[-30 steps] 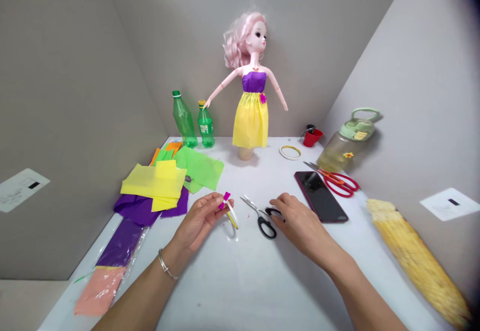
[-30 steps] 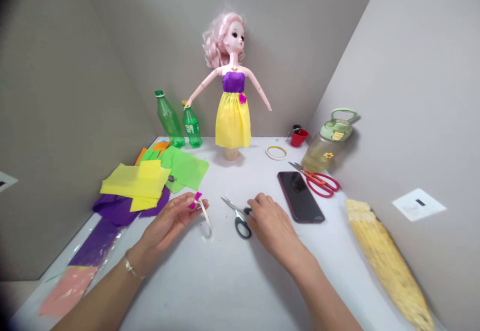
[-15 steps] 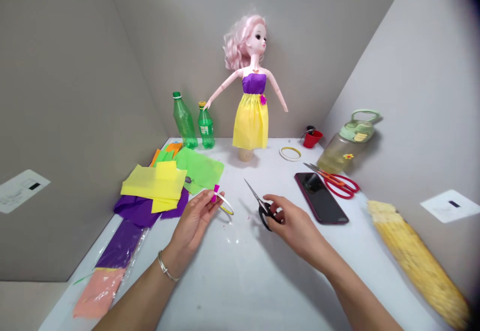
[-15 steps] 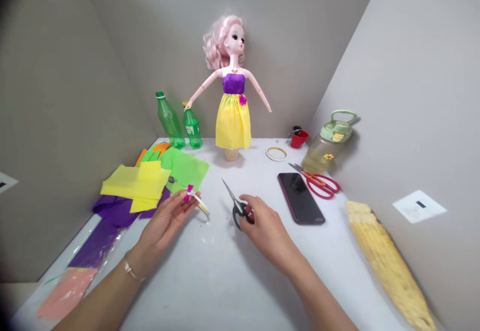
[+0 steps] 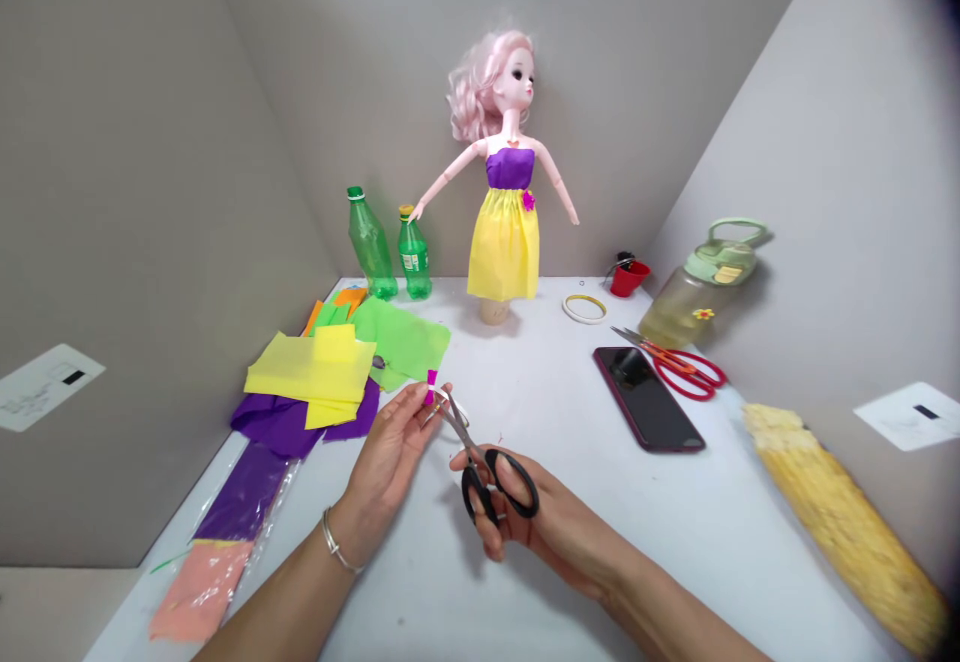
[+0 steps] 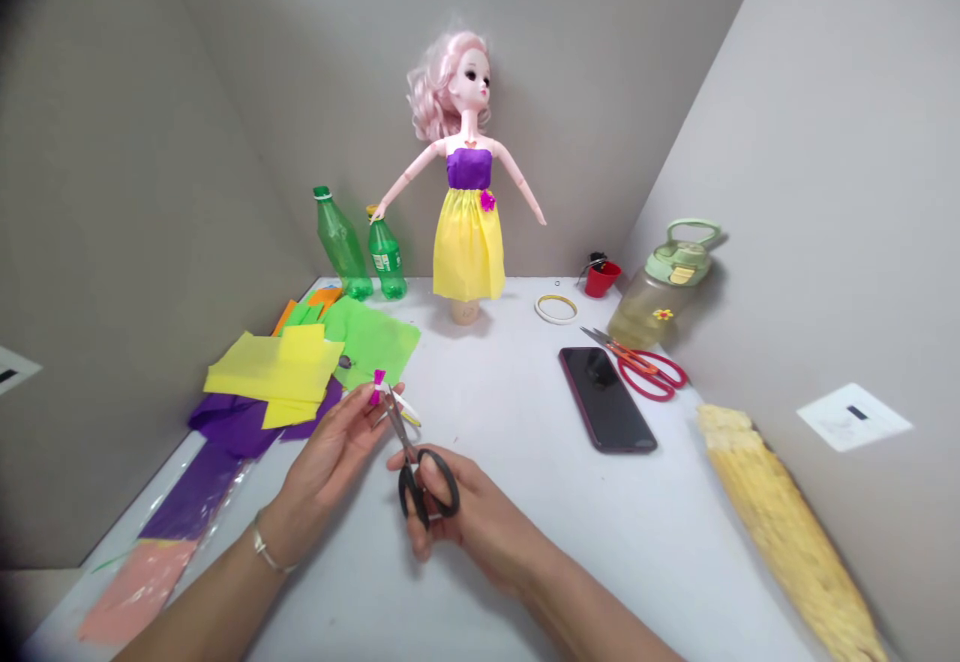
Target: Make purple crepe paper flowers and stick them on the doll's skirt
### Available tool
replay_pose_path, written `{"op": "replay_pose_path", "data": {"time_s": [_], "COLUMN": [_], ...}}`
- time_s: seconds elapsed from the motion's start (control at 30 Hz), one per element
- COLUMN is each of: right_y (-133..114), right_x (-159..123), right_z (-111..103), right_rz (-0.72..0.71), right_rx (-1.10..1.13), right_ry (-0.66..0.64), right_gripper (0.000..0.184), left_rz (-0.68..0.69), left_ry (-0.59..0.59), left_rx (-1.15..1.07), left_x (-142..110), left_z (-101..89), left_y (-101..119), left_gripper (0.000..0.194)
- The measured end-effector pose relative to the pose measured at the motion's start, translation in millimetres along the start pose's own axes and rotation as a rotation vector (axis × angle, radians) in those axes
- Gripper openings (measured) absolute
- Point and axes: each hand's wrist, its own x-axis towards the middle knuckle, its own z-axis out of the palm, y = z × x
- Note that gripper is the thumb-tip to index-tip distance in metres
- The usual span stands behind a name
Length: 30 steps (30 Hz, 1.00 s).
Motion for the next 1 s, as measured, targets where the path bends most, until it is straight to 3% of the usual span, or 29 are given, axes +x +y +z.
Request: {"op": "replay_pose_path", "data": {"time_s": [0.33, 0.67, 1.0], "right_y": [8.7, 11.1, 11.8], "right_x": [6.6, 8.3, 7.3], "right_z": [3.0, 4.8, 5.2], "right_rz": [-0.066, -0.116, -0.12], "right_rx": [0.0, -0.023, -0.1], "right_ry": [0.04, 0.067, 0.103], "right_gripper": [0.046, 0.053, 0.049], "left_rz": [-0.062, -0.069, -0.056], "left_ry": [-0.01, -0.09, -0.08], "left_rx": [-0.054, -0.032, -0.017], "left_x": [-4.2, -11.1, -11.8], "left_z": [5.0, 10.7, 10.3], "left_y": [-3.3, -8.5, -8.5], "left_gripper": [0.005, 0.009, 0.009]}}
